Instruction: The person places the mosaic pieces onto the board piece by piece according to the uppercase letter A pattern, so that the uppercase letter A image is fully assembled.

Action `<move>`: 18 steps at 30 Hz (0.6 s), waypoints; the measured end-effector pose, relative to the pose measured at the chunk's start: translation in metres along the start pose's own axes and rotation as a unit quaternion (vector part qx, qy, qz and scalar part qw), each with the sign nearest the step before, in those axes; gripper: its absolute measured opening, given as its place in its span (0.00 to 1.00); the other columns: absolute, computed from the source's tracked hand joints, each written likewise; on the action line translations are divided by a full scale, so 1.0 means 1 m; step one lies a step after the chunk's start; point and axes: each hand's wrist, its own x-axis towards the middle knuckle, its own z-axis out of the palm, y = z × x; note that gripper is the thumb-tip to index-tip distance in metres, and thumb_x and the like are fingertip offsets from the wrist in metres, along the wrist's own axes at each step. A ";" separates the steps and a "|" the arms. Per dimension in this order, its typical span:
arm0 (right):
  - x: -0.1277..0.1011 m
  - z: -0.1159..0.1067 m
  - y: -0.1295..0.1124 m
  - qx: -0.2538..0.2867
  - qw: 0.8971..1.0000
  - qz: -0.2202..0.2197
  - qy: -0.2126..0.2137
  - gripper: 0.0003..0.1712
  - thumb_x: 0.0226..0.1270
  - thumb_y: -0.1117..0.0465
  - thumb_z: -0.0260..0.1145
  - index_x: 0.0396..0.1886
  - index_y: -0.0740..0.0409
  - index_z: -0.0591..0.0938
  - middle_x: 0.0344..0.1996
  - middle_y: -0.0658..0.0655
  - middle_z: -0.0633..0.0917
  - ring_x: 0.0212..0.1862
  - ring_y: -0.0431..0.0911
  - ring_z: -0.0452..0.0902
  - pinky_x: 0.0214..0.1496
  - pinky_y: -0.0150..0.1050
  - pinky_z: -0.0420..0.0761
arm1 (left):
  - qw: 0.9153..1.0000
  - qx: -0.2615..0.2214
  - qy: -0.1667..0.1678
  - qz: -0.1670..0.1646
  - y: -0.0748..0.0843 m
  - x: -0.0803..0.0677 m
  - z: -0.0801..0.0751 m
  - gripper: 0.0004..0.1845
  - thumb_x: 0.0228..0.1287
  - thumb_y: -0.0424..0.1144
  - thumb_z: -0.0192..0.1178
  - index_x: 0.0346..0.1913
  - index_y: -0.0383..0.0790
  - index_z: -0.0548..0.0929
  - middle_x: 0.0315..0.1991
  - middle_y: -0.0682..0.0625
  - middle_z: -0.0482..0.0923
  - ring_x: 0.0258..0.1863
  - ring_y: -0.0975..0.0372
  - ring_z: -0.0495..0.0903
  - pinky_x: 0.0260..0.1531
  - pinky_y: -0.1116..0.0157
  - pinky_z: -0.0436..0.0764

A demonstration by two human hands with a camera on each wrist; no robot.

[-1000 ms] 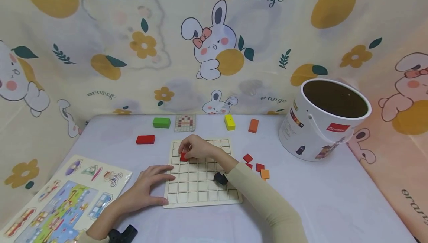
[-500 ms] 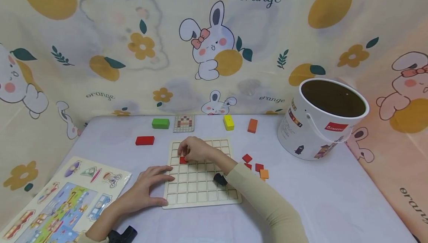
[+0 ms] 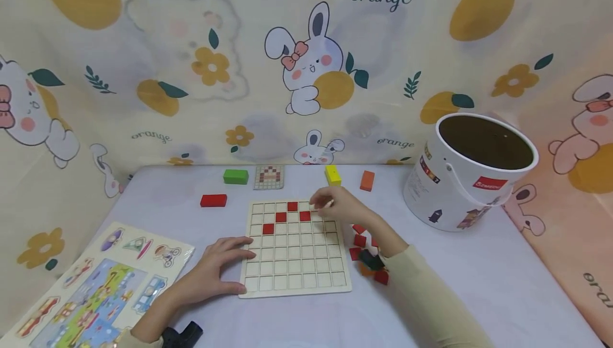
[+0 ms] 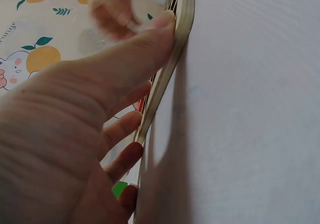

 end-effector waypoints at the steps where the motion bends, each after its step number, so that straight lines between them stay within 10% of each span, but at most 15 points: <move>1: -0.010 -0.006 0.007 -0.005 1.000 0.021 -0.002 0.13 0.66 0.70 0.65 0.50 0.66 0.82 0.43 0.60 0.85 0.47 0.51 0.78 0.52 0.47 0.80 | 1.000 0.001 0.000 0.000 0.000 0.000 0.000 0.34 0.46 0.59 0.76 0.58 0.53 0.82 0.71 0.53 0.68 0.71 0.52 0.61 0.64 0.41 0.57; 6: -0.051 -0.025 0.043 -0.015 0.996 0.089 -0.010 0.15 0.63 0.71 0.68 0.50 0.63 0.83 0.45 0.58 0.83 0.47 0.52 0.74 0.49 0.40 0.81 | 1.000 0.003 -0.004 -0.003 0.002 0.000 0.000 0.34 0.46 0.60 0.75 0.58 0.52 0.82 0.70 0.52 0.68 0.71 0.51 0.61 0.64 0.40 0.57; 18: -0.067 -0.029 0.072 -0.025 0.997 0.069 -0.004 0.14 0.62 0.71 0.69 0.48 0.62 0.83 0.40 0.54 0.82 0.44 0.51 0.73 0.46 0.31 0.78 | 1.000 0.001 0.001 -0.001 0.003 0.000 0.000 0.34 0.46 0.57 0.77 0.58 0.52 0.82 0.70 0.52 0.68 0.70 0.51 0.61 0.64 0.40 0.57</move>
